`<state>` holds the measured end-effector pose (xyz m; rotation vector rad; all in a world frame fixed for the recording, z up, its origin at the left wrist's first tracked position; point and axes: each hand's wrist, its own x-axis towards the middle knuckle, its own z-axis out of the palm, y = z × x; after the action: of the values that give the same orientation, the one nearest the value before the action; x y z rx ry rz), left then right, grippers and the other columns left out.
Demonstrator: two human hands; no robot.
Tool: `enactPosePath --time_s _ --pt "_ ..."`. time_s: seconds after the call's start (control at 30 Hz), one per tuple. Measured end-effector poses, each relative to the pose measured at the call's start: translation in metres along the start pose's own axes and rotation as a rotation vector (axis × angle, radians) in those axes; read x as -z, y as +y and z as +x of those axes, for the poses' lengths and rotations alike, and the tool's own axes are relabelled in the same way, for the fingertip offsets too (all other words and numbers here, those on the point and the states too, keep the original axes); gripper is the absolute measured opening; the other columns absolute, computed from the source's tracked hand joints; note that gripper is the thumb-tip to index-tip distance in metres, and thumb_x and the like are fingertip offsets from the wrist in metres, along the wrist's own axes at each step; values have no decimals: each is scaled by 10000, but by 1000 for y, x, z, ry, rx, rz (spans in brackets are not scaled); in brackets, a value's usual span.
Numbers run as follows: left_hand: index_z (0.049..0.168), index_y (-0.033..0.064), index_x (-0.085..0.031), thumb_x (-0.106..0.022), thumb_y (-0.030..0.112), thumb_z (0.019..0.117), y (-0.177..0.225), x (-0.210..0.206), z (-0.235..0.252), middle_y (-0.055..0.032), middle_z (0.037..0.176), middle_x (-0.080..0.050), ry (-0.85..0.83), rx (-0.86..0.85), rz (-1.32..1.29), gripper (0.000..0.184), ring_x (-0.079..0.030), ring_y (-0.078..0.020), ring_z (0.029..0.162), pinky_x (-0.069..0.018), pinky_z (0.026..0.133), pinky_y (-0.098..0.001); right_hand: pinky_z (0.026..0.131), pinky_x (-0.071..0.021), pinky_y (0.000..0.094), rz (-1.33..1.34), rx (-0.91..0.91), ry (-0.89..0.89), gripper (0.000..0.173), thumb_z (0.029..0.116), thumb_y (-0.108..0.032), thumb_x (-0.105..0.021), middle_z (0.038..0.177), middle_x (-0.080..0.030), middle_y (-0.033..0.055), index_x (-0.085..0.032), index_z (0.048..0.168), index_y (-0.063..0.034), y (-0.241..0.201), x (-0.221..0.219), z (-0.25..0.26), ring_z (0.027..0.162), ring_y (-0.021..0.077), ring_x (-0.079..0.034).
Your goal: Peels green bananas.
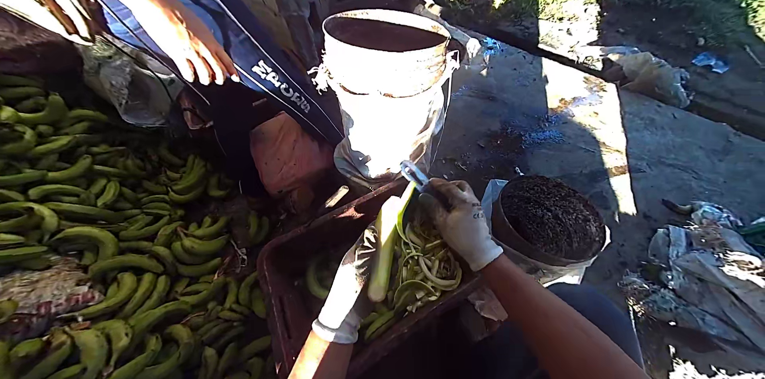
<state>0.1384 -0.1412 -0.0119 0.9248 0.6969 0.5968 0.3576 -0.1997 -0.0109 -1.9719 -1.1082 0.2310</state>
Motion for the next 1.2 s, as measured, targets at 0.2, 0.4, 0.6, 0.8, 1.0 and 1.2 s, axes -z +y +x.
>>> enactPosePath --time_s 0.2,0.4,0.6,0.8,1.0,1.2 --pt "1390 53 -530 -372 312 1117 -2 13 11 -147 1015 -685 186 -192 33 407 -697 -212 808 -618 679 -374 901 -579 381 156 67 -165 470 949 -539 -654 1192 -674 36 -706 1281 -212 -17 4 -36 1062 137 -656" --pt "1494 100 -429 -321 308 1126 2 29 12 -162 1119 -671 196 -298 -160 436 -699 -235 879 -614 734 -383 849 -587 345 195 332 -371 441 944 -484 -697 1143 -672 45 -703 1298 -222 -29 -25 -87 1010 128 -659" --pt "1337 56 -592 -388 265 1110 4 13 -6 -108 1063 -693 -45 -130 85 369 -685 -161 905 -599 786 -327 910 -564 445 33 174 -155 432 946 -511 -665 1154 -685 79 -728 1279 -242 -11 -14 -17 1048 204 -660" --pt "1345 26 -553 -411 278 1104 4 11 1 -174 1024 -696 -37 -97 -36 377 -702 -235 848 -616 732 -381 942 -554 445 54 -16 -108 524 947 -604 -614 1228 -665 66 -701 1314 -241 -3 4 -9 1104 188 -646" --pt "1303 38 -538 -344 217 1117 -3 23 18 -97 1105 -682 253 -357 -294 323 -675 -161 1020 -579 906 -357 901 -591 379 133 225 -203 484 931 -500 -700 1192 -686 59 -695 1295 -180 -22 -19 -67 1068 151 -671" --pt "1349 18 -491 -349 193 1112 5 24 12 -151 1087 -675 162 -316 -277 327 -700 -226 952 -611 821 -390 891 -580 332 154 366 -231 428 936 -493 -705 1149 -687 46 -730 1255 -208 -17 -26 -65 1041 130 -660"
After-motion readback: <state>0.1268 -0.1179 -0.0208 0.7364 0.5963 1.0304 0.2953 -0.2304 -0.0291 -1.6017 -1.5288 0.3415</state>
